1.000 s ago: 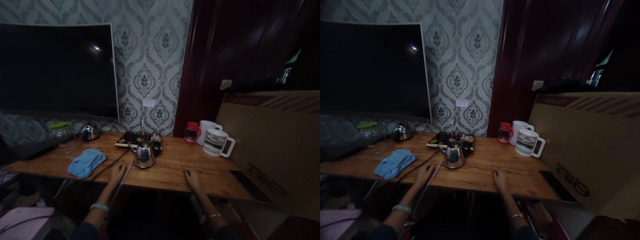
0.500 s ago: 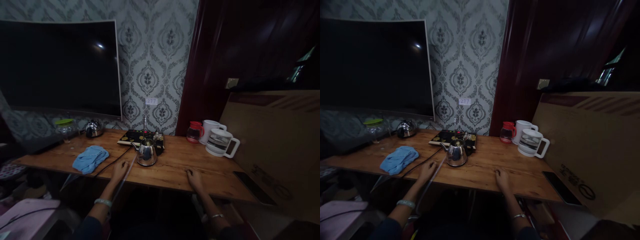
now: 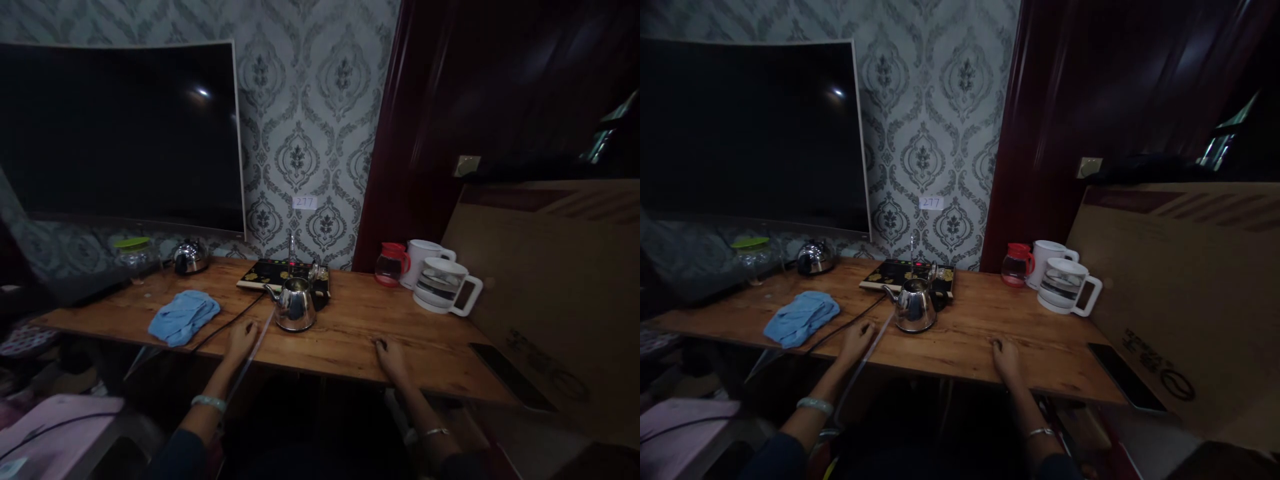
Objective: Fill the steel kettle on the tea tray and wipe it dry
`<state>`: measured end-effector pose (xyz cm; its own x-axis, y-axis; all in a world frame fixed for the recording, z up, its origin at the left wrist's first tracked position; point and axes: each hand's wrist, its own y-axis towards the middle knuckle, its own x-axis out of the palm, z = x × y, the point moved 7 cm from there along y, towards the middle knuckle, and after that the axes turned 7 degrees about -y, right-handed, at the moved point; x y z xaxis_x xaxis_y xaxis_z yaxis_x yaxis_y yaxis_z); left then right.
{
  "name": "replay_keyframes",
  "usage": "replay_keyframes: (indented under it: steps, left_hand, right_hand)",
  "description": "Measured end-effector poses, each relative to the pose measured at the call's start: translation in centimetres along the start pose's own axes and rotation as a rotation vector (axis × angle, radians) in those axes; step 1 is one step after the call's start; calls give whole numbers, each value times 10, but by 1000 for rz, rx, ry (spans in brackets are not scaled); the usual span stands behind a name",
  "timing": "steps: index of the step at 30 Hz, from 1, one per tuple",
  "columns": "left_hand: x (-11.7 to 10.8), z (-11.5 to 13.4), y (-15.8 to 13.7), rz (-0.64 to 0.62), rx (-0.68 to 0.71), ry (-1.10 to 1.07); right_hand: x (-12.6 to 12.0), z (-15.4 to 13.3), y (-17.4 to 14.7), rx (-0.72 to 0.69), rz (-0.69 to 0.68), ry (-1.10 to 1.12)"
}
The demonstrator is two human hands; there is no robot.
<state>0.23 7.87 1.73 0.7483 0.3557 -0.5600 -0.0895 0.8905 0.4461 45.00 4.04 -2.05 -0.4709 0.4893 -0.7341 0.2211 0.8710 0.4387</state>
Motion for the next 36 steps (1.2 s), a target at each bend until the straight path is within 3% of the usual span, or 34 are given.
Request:
replay_keyframes:
  steps: [36]
  left_hand:
    - [-2,4,-1,4,10,27]
  right_hand:
    - [-1,-4,-2,1,-10,-20]
